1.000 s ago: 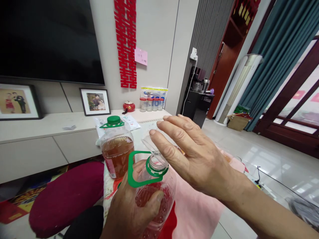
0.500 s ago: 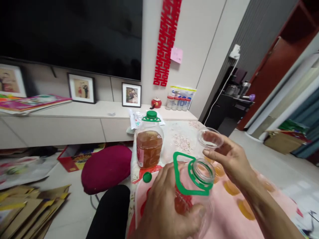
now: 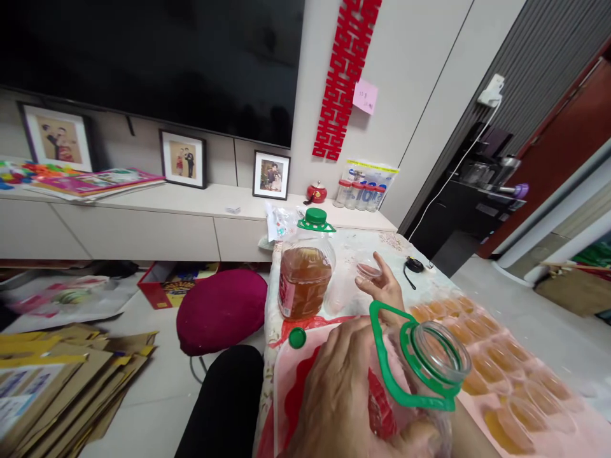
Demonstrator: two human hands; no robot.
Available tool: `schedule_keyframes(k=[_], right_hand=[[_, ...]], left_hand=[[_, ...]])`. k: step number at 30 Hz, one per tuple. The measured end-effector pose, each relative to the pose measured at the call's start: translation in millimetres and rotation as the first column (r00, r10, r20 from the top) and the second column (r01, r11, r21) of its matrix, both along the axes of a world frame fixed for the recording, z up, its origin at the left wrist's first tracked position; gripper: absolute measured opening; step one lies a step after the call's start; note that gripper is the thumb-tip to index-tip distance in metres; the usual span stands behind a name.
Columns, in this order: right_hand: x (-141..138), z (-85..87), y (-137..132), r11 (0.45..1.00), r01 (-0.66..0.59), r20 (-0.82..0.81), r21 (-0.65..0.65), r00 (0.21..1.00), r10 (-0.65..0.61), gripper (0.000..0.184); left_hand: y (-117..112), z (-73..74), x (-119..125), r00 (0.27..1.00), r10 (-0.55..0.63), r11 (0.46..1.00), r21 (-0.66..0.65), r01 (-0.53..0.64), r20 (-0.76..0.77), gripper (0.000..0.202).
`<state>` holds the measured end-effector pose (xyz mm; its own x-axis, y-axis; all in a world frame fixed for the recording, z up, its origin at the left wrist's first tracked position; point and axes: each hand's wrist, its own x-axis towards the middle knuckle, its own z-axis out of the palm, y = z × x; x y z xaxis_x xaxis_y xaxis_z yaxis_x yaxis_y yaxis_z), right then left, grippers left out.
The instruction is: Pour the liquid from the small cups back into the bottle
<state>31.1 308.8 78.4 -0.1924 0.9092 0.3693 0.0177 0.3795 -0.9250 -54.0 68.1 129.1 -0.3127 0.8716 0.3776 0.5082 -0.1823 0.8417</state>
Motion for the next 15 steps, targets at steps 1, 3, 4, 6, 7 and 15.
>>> schedule_keyframes(k=[1, 3, 4, 6, 7, 15], right_hand=[[-3.5, -4.2, 1.0, 1.000, 0.002, -0.014, -0.021, 1.000, -0.002, 0.096], [-8.9, -11.5, 2.1, 0.999, -0.001, -0.035, -0.045, 0.999, -0.001, 0.098], [-11.1, -14.9, 2.3, 0.999, -0.001, -0.043, -0.049, 0.999, -0.001, 0.098], [-14.3, -21.5, 2.3, 0.999, 0.004, -0.053, -0.044, 0.999, -0.006, 0.096], [-15.5, -24.8, 2.2, 0.999, 0.006, -0.054, -0.035, 0.999, -0.007, 0.095], [-20.4, -45.7, 9.7, 0.961, -0.042, 0.045, 0.272, 0.999, 0.031, 0.053]], left_hand=[[0.0, -1.6, 1.5, 1.000, 0.020, 1.000, 0.001, -0.020, -0.007, 0.095], [0.0, -2.1, 3.8, 0.998, 0.054, 0.998, 0.009, -0.054, -0.021, 0.094], [-0.2, -1.6, 4.5, 0.997, 0.066, 0.998, 0.015, -0.065, -0.027, 0.092], [-1.2, 0.2, 5.3, 0.996, 0.082, 0.996, 0.027, -0.081, -0.034, 0.088], [-1.8, 1.1, 5.4, 0.995, 0.089, 0.996, 0.032, -0.088, -0.036, 0.086], [-5.5, 6.8, 3.6, 0.991, 0.127, 0.990, 0.072, -0.123, -0.043, 0.082]])
